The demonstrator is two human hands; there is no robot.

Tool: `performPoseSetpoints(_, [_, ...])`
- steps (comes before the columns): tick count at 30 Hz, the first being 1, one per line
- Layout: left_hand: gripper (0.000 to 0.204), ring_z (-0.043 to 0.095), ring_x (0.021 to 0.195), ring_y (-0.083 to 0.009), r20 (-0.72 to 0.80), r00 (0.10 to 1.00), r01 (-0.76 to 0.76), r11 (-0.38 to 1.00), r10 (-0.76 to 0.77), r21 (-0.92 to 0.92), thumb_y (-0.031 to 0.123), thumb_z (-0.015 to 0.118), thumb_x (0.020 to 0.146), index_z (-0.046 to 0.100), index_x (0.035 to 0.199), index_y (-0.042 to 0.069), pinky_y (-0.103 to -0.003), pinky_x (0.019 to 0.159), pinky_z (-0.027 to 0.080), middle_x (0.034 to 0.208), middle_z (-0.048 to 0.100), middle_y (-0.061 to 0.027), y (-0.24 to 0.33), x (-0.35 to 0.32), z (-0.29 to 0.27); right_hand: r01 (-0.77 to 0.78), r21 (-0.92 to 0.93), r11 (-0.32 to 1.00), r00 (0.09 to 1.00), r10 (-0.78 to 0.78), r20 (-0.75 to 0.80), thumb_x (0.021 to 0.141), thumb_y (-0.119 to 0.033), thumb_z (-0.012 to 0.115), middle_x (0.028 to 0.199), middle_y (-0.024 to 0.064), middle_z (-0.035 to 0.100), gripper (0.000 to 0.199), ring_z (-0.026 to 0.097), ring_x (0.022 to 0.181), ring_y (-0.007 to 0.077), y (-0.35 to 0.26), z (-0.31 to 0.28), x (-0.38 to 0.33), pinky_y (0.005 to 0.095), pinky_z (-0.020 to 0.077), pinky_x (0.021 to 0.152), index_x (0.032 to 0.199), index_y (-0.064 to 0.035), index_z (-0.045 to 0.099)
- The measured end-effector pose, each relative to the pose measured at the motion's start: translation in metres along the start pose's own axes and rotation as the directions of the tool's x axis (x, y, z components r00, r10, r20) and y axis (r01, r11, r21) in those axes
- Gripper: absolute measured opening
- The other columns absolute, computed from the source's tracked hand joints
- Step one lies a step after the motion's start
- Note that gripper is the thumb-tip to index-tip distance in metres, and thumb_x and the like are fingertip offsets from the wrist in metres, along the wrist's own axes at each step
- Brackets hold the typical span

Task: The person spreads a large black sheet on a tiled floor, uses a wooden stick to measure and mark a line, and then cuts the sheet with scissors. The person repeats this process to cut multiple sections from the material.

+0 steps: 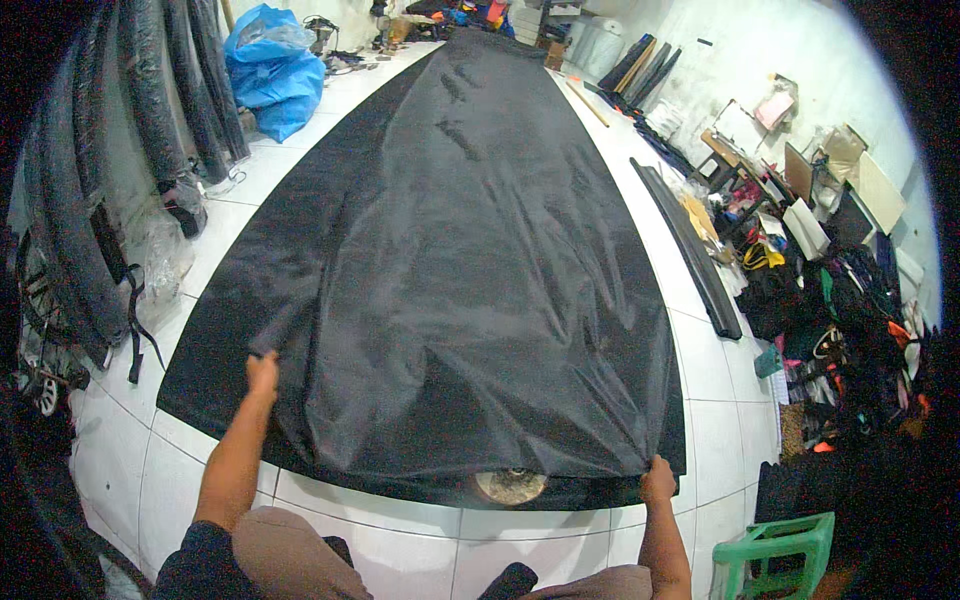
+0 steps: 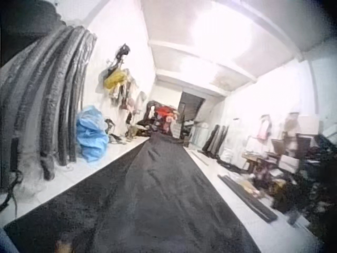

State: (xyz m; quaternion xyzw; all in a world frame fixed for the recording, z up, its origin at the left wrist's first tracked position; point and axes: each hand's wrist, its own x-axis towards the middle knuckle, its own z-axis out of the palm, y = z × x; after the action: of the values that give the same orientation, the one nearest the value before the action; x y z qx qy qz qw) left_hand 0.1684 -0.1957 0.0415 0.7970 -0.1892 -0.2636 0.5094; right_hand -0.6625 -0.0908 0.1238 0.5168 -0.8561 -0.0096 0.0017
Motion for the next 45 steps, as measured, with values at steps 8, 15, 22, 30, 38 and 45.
performPoseSetpoints(8, [0.054, 0.057, 0.113, -0.0291, -0.261, 0.908, -0.396, 0.876, 0.328, -0.276, 0.027, 0.062, 0.097, 0.047, 0.131, -0.012, -0.037, 0.1, 0.043, 0.129, 0.056, -0.0222, 0.074, -0.136, -0.135, -0.046, -0.146, 0.988, 0.999, 0.05, 0.019, 0.087, -0.007, 0.051, 0.105, 0.0158, 0.066, 0.017, 0.064, 0.1, 0.0383, 0.041, -0.002, -0.018, 0.0506, 0.0511, 0.081, 0.101, -0.0107, 0.06])
performPoseSetpoints(15, [0.048, 0.055, 0.114, -0.0278, -0.233, 0.876, -0.475, 0.839, 0.422, -0.266, 0.025, 0.059, 0.099, 0.048, 0.129, -0.011, -0.037, 0.101, 0.041, 0.128, 0.056, -0.0193, 0.073, -0.19, -0.148, -0.104, 0.038, 0.994, 0.993, 0.106, -0.056, 0.086, -0.005, 0.05, 0.101, 0.0182, 0.064, 0.018, 0.061, 0.101, 0.0409, 0.045, -0.014, -0.03, 0.0499, 0.0489, 0.083, 0.103, -0.0078, 0.054])
performPoseSetpoints(22, [0.049, 0.055, 0.117, -0.0281, -0.316, 0.917, -0.363, 0.835, 0.243, -0.413, 0.02, 0.061, 0.096, 0.046, 0.135, -0.006, -0.037, 0.102, 0.04, 0.133, 0.055, -0.0175, 0.054, -0.08, -0.162, -0.014, 0.368, 0.93, 0.929, 0.148, -0.338, 0.08, 0.004, 0.051, 0.116, 0.0184, 0.058, 0.039, 0.057, 0.111, 0.0383, 0.062, -0.003, -0.03, 0.0428, 0.045, 0.097, 0.117, -0.0048, 0.056])
performPoseSetpoints(30, [0.066, 0.056, 0.118, -0.033, 0.18, 0.979, 0.197, 0.668, -0.095, -0.717, 0.043, 0.067, 0.088, 0.052, 0.136, 0.001, -0.046, 0.104, 0.043, 0.136, 0.056, -0.0153, -0.005, 0.024, -0.141, -0.055, 0.561, 0.826, 0.965, 0.189, -0.184, 0.072, 0.013, 0.052, 0.148, 0.0184, 0.041, 0.061, 0.04, 0.138, 0.0355, 0.022, 0.041, -0.017, 0.0393, 0.0347, 0.113, 0.127, -0.0115, 0.062])
performPoseSetpoints(38, [0.038, 0.061, 0.073, -0.0179, 0.29, 0.922, 0.356, 0.859, -0.258, -0.368, 0.017, 0.071, 0.085, 0.049, 0.115, 0.009, -0.026, 0.05, 0.05, 0.099, 0.059, -0.0072, -0.073, -0.048, -0.051, 0.201, 0.295, 0.934, 0.968, -0.142, -0.208, 0.073, 0.005, 0.064, 0.154, 0.0153, 0.035, 0.049, 0.047, 0.131, 0.0352, -0.033, 0.006, 0.023, 0.0414, 0.0409, 0.108, 0.117, -0.0154, 0.07])
performPoseSetpoints(45, [0.028, 0.049, 0.05, -0.0132, 0.236, 0.946, 0.278, 0.929, -0.221, -0.245, 0.003, 0.059, 0.079, 0.044, 0.102, 0.008, -0.021, 0.04, 0.039, 0.086, 0.054, -0.0075, -0.049, -0.092, -0.018, 0.084, 0.192, 0.978, 0.994, -0.068, -0.087, 0.078, -0.007, 0.068, 0.137, 0.0154, 0.055, 0.039, 0.059, 0.118, 0.0333, 0.036, 0.028, 0.017, 0.0423, 0.0477, 0.099, 0.116, -0.0153, 0.07])
